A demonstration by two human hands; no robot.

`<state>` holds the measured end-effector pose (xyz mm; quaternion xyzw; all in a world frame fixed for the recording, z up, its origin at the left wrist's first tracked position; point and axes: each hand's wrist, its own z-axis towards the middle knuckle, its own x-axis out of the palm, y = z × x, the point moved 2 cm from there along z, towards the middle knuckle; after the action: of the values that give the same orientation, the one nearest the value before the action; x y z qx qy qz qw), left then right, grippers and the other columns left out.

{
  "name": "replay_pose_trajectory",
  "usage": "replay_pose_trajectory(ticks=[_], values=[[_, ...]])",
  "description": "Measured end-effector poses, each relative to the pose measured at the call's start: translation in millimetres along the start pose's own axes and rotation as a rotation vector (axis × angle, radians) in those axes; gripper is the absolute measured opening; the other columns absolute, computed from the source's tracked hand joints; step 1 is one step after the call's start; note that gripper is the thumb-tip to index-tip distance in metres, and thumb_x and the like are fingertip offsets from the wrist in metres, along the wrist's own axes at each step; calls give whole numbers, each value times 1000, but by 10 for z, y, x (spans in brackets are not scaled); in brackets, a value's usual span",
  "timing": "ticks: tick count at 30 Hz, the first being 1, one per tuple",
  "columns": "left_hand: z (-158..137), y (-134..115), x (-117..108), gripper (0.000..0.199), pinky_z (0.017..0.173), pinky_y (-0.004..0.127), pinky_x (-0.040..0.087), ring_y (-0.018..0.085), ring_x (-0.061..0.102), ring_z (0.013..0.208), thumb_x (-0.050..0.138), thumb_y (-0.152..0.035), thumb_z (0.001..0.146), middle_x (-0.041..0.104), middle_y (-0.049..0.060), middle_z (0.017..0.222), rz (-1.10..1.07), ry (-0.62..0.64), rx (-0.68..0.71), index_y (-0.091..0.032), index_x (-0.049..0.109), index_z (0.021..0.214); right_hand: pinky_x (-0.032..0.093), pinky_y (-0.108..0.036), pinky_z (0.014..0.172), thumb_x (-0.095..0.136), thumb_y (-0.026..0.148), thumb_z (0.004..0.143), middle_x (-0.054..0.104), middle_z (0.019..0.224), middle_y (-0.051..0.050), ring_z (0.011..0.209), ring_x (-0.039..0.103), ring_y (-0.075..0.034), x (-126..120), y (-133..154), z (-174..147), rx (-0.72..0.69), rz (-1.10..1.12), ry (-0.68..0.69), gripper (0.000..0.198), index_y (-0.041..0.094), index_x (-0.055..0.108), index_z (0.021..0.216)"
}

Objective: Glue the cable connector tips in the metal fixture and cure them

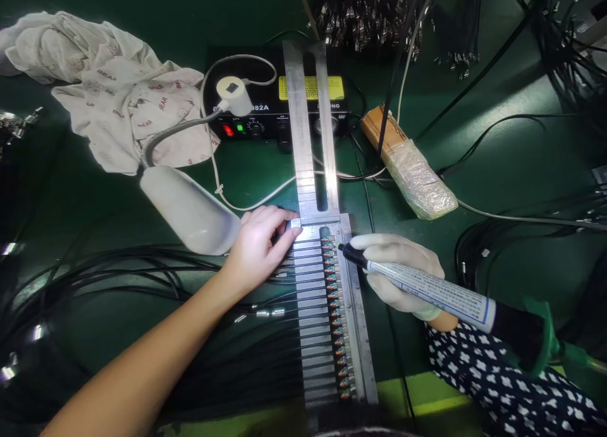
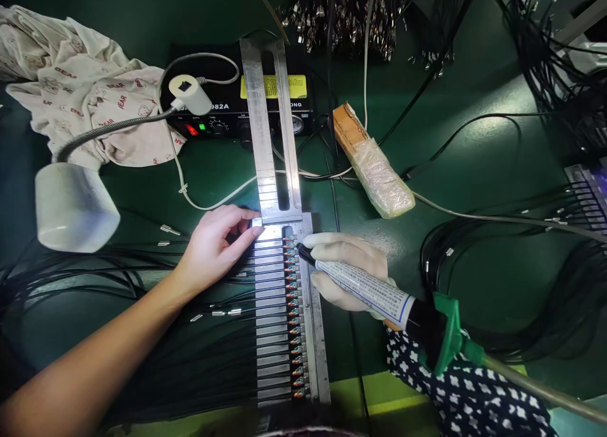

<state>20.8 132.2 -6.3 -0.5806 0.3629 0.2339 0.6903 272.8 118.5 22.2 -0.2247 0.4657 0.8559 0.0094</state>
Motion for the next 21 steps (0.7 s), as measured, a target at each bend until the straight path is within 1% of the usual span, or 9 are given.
replay_pose_trajectory(ticks=[7, 16, 21], values=[[3, -1, 1, 20, 77, 33, 39, 17, 54, 78, 54, -36, 94, 56, 0, 76, -3, -3, -3, -21, 66, 100, 65, -32, 78, 67, 11, 81, 74, 108, -6, 91, 73, -19, 10, 4, 27, -7, 10, -14, 26, 22, 68, 105], [0, 8, 2, 20, 78, 33, 39, 17, 54, 78, 55, -36, 94, 56, -1, 76, 9, -2, 0, -21, 66, 101, 64, -34, 81, 67, 14, 82, 73, 111, -8, 94, 73, -20, 11, -17, 20, 28, 3, 2, 24, 20, 68, 105], [5, 7, -2, 20, 77, 33, 40, 17, 54, 79, 54, -36, 95, 57, 0, 76, 9, 3, -7, -21, 66, 102, 64, -34, 81, 68, 13, 82, 73, 111, -7, 94, 73, -20, 13, -6, 31, 4, 13, -14, 24, 21, 68, 105]])
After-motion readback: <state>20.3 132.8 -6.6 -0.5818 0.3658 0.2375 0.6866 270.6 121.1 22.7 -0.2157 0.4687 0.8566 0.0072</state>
